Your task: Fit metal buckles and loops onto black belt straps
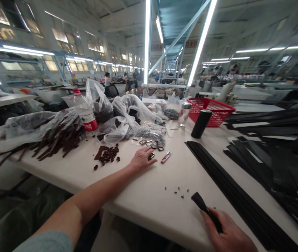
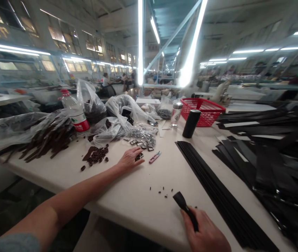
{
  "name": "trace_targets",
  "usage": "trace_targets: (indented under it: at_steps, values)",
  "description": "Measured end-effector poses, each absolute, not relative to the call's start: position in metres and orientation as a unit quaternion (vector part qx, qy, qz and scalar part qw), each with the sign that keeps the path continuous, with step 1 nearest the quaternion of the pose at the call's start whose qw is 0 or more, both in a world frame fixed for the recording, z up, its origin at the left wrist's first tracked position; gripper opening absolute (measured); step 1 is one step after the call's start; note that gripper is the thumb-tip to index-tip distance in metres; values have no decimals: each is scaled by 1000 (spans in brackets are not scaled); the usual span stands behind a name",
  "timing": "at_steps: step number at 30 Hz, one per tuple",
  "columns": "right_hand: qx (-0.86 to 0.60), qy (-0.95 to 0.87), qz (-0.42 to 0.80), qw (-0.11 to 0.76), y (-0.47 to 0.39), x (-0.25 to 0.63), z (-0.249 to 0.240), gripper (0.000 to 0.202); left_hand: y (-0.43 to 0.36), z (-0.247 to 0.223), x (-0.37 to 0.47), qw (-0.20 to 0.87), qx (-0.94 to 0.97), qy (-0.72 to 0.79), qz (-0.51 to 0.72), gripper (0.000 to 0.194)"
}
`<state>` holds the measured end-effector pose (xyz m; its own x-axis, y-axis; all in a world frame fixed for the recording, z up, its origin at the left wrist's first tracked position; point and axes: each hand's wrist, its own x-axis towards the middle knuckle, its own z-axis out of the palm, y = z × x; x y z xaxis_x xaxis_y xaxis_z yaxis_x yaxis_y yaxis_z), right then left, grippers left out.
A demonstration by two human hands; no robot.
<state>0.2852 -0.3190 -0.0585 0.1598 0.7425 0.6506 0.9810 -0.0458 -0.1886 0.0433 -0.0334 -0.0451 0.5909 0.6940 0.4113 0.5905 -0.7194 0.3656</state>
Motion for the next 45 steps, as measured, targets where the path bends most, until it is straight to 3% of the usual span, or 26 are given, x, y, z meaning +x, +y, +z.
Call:
trace_targets:
  at_steps: [6,12,14,18,28,37,45]
  values:
    - [-681,-614,-232,325,-314,278,-55,47,-9,-48,39,61,809,455,367,50]
    - [-686,-607,-223,335,-316,277,-62,41,38,-36,51,58,761,496,415,64]
    - [-687,-607,-219,334,-317,276,-60,38,53,-33,57,78,751,512,409,56]
    - [-689,-604,-218,335,-317,272,-55,36,72,-33,62,134,733,546,384,26]
    - [-704,-602,-204,318,-320,272,-56,33,47,-32,78,306,740,485,351,25]
    - [-699,-605,-218,312,-321,272,-54,36,14,-38,131,487,723,360,333,36]
    - [-681,-625,-218,312,-320,277,-54,35,-8,-37,165,584,678,297,332,47]
